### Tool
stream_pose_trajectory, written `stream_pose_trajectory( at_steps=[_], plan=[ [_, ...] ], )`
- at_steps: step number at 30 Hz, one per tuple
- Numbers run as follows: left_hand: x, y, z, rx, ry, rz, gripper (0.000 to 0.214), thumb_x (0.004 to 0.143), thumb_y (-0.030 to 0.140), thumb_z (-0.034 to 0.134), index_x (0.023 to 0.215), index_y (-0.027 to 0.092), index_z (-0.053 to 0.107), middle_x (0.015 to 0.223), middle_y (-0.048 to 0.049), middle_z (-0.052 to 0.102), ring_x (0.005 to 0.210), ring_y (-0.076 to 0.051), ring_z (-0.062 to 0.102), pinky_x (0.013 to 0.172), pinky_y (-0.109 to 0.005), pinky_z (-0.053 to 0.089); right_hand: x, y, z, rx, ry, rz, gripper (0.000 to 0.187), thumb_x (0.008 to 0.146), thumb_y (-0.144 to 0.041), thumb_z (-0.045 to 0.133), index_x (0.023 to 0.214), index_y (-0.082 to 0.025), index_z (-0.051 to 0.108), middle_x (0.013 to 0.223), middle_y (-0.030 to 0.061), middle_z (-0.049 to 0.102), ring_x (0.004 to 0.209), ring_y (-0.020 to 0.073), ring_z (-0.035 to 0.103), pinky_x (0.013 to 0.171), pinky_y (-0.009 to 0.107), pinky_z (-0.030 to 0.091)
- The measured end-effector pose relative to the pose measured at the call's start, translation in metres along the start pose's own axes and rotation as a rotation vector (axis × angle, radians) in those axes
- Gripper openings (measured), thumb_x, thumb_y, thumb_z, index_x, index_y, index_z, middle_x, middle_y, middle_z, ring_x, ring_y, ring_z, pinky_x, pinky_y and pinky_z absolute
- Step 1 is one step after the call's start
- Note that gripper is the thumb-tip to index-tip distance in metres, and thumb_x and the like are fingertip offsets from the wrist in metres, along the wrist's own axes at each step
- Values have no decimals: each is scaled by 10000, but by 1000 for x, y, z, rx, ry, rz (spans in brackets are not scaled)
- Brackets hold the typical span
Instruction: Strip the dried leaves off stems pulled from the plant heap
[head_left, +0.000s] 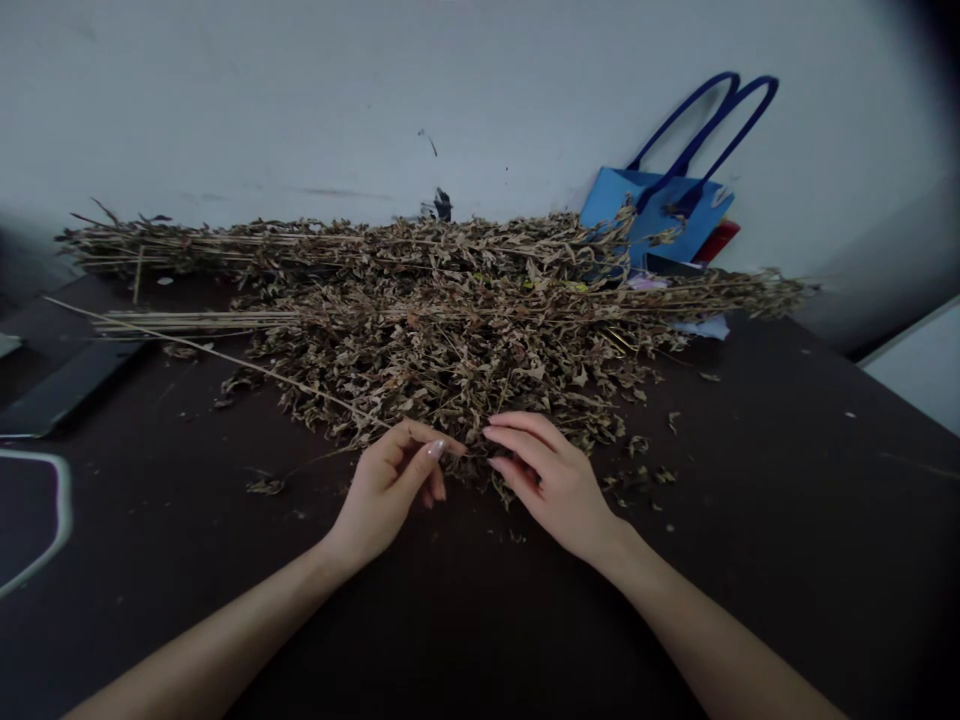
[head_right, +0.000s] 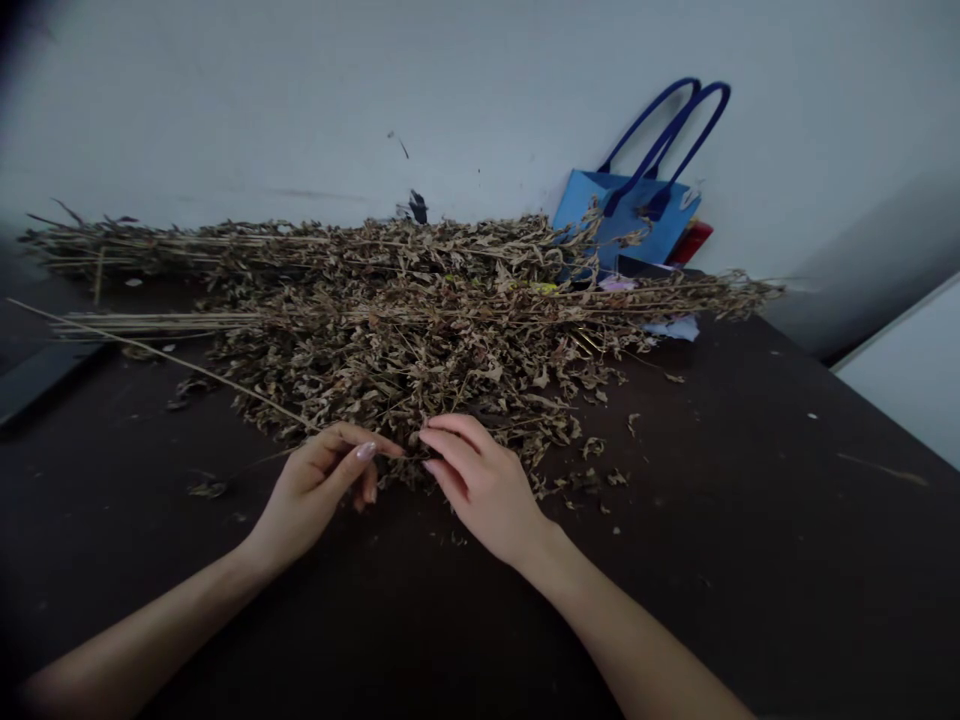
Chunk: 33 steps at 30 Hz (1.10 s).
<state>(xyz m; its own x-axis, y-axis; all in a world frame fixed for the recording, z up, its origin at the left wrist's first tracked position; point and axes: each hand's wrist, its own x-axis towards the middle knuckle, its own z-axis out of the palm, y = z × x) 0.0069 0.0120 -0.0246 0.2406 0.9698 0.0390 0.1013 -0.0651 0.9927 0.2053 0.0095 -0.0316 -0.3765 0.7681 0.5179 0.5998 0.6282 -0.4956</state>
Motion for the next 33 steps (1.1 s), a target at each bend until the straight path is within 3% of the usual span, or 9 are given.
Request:
stream_pose_trajectory(
  at_steps=[6, 12, 19, 27, 33],
  plan=[
    [-1, 1, 1, -34, 25, 19, 195, 894, 271, 472, 876, 122, 597, 537, 21, 539, 455, -89, 501, 445, -192, 444, -1, 2, 2, -20, -33, -1, 193, 885, -185, 471, 1038, -202, 589, 1061, 77, 567, 938, 165, 579, 774, 301, 520],
    [-2, -1, 2, -106, 39, 68, 140, 896, 262, 479, 845, 150, 545, 757, -29, 639, 462, -76, 510, 431, -204, 455, -2, -1, 3, -38, -115, -30, 186, 883, -173, 470, 1024, -205, 586, 1107, 79, 548, 969, 169, 572, 825, 314, 507],
    [-3, -2, 1, -107, 31, 78, 131, 901, 269, 475, 847, 163, 532, 696, -12, 623, 463, -85, 514, 437, -208, 458, -2, 2, 3, -95, -141, -34, 123, 890, -183, 463, 903, -195, 584, 1106, 71, 562, 962, 165, 578, 831, 301, 487],
    [-3, -3, 2, -94, 62, 101, 130, 900, 262, 474, 836, 157, 514, 836, -54, 667, 450, -72, 509, 418, -205, 447, -3, 3, 6, -68, -142, 9, 127, 911, -189, 438, 901, -181, 564, 895, 45, 598, 821, 127, 573, 751, 247, 475],
    [-2, -3, 2, -116, 66, 108, 116, 902, 254, 469, 842, 159, 499, 887, -59, 669, 454, -67, 514, 424, -206, 455, -3, 5, 7, -19, -161, 1, 133, 900, -142, 436, 924, -181, 561, 898, 42, 599, 824, 130, 569, 755, 257, 471]
  ],
)
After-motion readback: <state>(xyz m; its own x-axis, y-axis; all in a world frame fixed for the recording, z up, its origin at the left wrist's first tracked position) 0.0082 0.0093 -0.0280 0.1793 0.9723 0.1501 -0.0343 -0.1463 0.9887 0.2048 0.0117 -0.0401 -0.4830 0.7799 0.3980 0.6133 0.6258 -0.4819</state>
